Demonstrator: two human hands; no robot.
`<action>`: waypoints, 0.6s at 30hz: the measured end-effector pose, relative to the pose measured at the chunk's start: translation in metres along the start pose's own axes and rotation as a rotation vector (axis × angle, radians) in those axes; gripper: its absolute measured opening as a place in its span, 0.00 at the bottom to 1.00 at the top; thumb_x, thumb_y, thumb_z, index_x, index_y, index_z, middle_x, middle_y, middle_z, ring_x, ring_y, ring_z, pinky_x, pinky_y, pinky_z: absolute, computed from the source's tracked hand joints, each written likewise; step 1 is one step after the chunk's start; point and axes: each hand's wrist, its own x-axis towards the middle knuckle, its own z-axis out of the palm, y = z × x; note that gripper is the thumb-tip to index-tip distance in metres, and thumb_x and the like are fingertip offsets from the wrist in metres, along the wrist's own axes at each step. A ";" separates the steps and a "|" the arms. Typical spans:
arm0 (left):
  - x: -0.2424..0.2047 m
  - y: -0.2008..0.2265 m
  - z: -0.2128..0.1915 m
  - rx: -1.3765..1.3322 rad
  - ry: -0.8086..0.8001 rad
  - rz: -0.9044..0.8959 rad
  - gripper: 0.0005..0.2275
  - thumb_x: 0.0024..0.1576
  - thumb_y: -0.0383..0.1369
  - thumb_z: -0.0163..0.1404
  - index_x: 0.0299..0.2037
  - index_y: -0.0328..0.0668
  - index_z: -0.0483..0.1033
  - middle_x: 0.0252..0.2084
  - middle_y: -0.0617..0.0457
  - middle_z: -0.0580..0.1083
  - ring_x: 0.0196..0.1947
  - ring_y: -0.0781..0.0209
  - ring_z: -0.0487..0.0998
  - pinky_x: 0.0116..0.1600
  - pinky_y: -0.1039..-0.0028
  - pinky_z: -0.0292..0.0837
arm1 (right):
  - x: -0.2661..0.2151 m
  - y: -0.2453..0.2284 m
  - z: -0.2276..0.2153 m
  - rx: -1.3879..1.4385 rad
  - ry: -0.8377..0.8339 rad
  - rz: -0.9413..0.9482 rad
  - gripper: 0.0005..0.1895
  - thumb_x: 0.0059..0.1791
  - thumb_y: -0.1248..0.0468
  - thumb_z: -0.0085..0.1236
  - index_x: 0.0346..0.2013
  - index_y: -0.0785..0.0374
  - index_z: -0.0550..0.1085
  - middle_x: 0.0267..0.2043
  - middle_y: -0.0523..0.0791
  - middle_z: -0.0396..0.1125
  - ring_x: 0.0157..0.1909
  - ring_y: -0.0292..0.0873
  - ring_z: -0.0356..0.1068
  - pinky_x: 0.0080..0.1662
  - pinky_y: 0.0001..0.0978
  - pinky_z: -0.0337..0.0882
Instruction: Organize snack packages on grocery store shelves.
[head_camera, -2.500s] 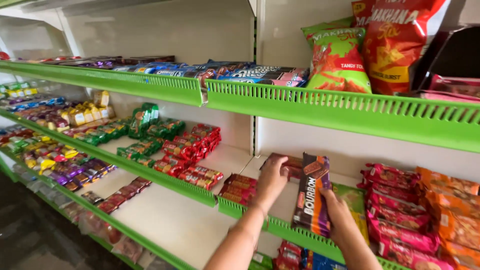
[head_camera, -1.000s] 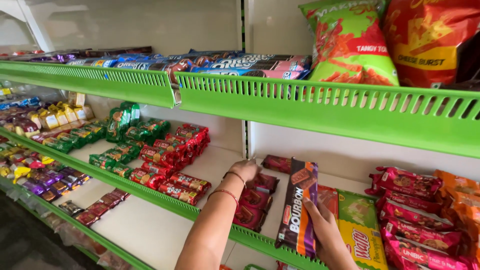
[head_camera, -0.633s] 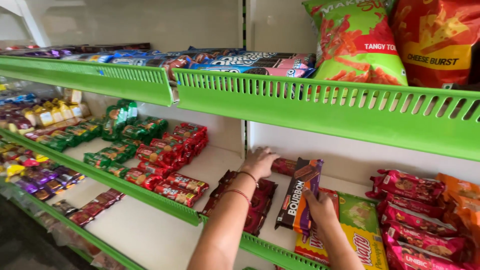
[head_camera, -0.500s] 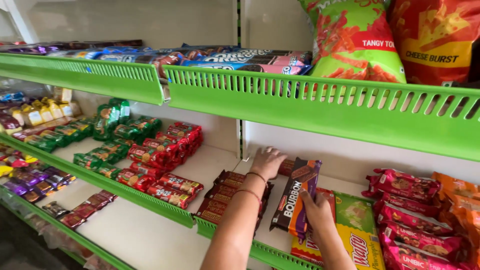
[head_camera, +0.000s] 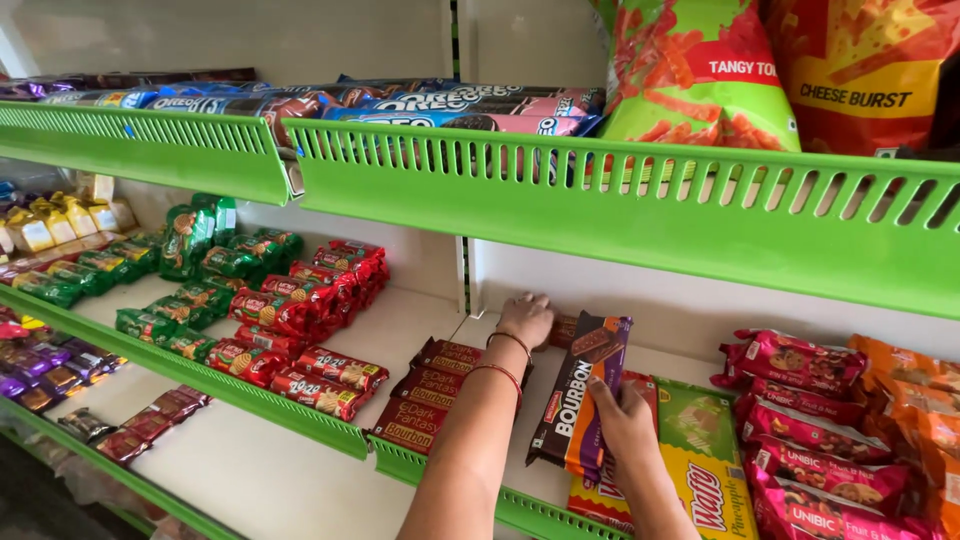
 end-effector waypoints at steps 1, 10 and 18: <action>0.010 -0.003 0.013 0.000 0.003 0.001 0.14 0.65 0.33 0.41 0.59 0.52 0.74 0.70 0.55 0.63 0.74 0.53 0.57 0.68 0.53 0.62 | -0.002 -0.002 0.002 -0.001 0.001 -0.003 0.18 0.52 0.58 0.58 0.42 0.73 0.74 0.34 0.49 0.72 0.31 0.40 0.69 0.36 0.34 0.71; 0.080 0.007 0.092 -0.024 0.204 -0.007 0.19 0.63 0.38 0.39 0.65 0.57 0.60 0.72 0.49 0.59 0.70 0.53 0.57 0.70 0.53 0.53 | -0.016 -0.016 0.006 0.183 -0.053 0.073 0.16 0.53 0.59 0.54 0.45 0.72 0.71 0.35 0.50 0.73 0.30 0.41 0.73 0.35 0.37 0.75; 0.094 0.001 0.101 -0.049 0.115 0.047 0.15 0.70 0.32 0.40 0.63 0.54 0.74 0.68 0.49 0.71 0.65 0.52 0.75 0.64 0.61 0.73 | -0.019 -0.022 0.005 0.230 -0.010 0.097 0.15 0.52 0.60 0.54 0.45 0.70 0.71 0.34 0.49 0.73 0.29 0.41 0.72 0.34 0.37 0.74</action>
